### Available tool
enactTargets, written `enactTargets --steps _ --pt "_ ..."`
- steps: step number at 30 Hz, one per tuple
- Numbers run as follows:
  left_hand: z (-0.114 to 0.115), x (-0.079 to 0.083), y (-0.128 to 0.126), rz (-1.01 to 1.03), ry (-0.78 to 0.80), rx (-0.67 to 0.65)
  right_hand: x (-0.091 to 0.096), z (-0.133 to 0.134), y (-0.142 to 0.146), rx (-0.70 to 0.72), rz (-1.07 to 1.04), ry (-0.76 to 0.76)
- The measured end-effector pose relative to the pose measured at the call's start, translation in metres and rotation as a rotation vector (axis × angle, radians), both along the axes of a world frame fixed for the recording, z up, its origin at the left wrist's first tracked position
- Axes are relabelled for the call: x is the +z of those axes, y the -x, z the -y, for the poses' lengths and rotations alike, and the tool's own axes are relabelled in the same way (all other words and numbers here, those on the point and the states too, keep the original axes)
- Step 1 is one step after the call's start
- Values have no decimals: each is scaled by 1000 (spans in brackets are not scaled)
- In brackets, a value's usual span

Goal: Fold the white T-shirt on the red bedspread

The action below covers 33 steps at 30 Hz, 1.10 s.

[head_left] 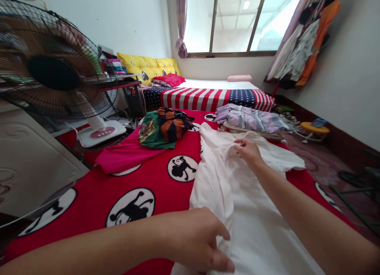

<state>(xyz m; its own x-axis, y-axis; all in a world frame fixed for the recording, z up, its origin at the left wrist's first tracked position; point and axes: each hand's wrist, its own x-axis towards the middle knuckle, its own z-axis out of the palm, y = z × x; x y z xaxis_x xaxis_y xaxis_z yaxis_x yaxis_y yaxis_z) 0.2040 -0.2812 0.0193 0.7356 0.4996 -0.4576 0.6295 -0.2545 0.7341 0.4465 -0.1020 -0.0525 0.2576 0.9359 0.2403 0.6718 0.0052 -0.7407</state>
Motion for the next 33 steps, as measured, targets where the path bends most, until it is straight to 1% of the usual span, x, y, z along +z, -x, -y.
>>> enactTargets --steps 1,2,3,4,5,6,7,8,9,10,11,13,15,17,19,20,22,23,24,25,26,28,29,30,31,32,33 --pt "-5 -2 -6 -6 18 -71 -9 5 -1 -1 26 14" --pt "-12 -3 -12 11 11 -114 -16 9 -1 0 61 18" --pt "-21 -5 -18 47 -39 -122 -21 13 -1 1 104 18" --pt "-31 -8 -24 95 -137 -91 -25 16 1 5 147 14" --pt "-43 -12 -28 142 -284 -18 -27 19 2 8 185 8" --pt "-56 -18 -31 173 -466 85 -28 21 4 11 211 1" --pt "-69 -25 -32 178 -663 215 -29 22 4 17 220 -7" --pt "-81 -33 -31 153 -823 349 -29 23 5 26 218 -14" --pt "-92 -42 -28 106 -924 456 -29 24 5 35 208 -20" --pt "-101 -51 -24 52 -964 548 -29 24 5 43 196 -24" --pt "-107 -60 -18 5 -951 616 -29 25 5 49 184 -25" --pt "-112 -72 -7 -25 -822 686 -30 26 6 61 165 -31" --pt "-109 -77 1 47 -671 663 -29 27 11 99 150 -65" --pt "-104 -77 7 155 -594 616 -25 28 19 170 81 -112" --pt "-99 -72 11 204 -577 608 -17 29 27 205 -112 -127" --pt "-97 -70 13 197 -576 620 -13 29 29 197 -249 -122" --pt "-94 -64 18 137 -567 620 -3 31 28 138 -503 -110" --pt "-92 -60 21 89 -554 588 1 32 24 112 -564 -90" --pt "-91 -57 23 32 -546 538 5 33 19 103 -548 -47" --pt "-90 -52 24 -40 -555 478 8 33 13 117 -452 29" --pt "-90 -47 23 -126 -586 427 10 34 7 149 -292 128" --pt "-93 -38 15 -294 -715 375 16 32 -1 203 119 309" --pt "-97 -34 8 -345 -802 375 19 30 -2 199 307 345" --pt "-103 -32 -1 -357 -884 387 22 28 -1 174 452 335" --pt "-111 -34 -10 -327 -953 404 24 24 1 143 549 286" --pt "-119 -39 -19 -270 -1004 423 27 19 5 118 603 214" --pt "-127 -46 -27 -204 -1036 441 28 13 10 110 630 143"
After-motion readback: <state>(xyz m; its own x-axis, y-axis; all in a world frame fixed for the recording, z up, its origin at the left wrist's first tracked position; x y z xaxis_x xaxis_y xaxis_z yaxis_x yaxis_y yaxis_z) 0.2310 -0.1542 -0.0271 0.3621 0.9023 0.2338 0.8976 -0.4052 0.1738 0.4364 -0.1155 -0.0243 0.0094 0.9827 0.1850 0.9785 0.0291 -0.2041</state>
